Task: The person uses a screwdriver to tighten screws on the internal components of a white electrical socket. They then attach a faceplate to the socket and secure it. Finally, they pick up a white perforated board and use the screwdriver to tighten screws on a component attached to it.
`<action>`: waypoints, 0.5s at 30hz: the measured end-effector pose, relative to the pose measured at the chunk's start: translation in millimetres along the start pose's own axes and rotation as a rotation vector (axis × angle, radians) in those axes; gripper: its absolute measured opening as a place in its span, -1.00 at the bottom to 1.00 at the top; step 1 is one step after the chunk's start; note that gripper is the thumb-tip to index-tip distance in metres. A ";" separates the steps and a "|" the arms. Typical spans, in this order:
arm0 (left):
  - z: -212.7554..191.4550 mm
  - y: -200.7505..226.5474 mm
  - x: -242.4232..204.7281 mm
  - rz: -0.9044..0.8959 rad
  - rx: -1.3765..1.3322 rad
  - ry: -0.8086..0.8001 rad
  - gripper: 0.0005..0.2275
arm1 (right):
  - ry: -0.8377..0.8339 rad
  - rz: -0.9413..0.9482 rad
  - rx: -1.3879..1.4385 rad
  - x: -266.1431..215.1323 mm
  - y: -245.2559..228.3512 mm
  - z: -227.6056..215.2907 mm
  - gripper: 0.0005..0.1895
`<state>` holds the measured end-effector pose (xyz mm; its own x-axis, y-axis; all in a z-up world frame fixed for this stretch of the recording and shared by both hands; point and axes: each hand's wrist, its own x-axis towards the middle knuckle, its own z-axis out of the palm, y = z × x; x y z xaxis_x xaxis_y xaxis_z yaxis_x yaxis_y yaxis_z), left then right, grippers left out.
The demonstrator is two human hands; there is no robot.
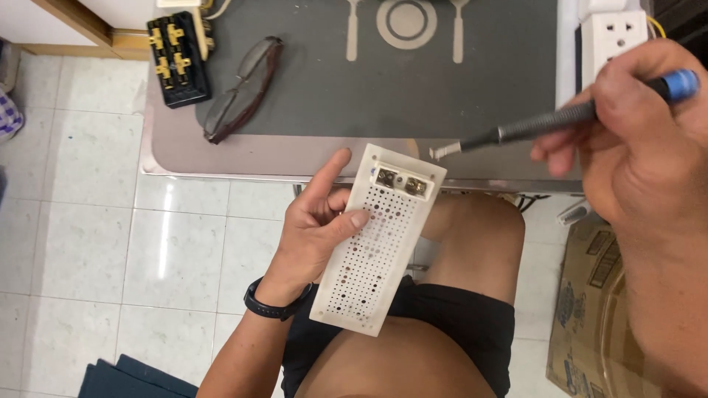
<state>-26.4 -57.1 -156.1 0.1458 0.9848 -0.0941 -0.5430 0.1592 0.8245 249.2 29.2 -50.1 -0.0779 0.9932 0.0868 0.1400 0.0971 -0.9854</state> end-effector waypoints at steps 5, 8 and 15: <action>8.3 -6.8 1.1 -0.001 0.071 -0.085 -0.31 | -0.097 -0.045 0.015 -23.5 -4.9 -7.5 -0.88; 10.8 -10.4 0.3 -0.009 0.039 -0.117 -0.32 | -0.087 -0.101 0.010 -29.4 -4.2 -1.5 -0.87; 12.9 -12.9 -1.2 0.010 0.097 -0.082 -0.33 | -0.024 -0.061 -0.021 -36.5 6.4 1.8 -0.88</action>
<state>-9.0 -61.2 -159.4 0.2101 0.9767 -0.0427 -0.4631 0.1379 0.8755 251.1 -6.5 -59.9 -0.1103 0.9836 0.1426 0.1552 0.1588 -0.9750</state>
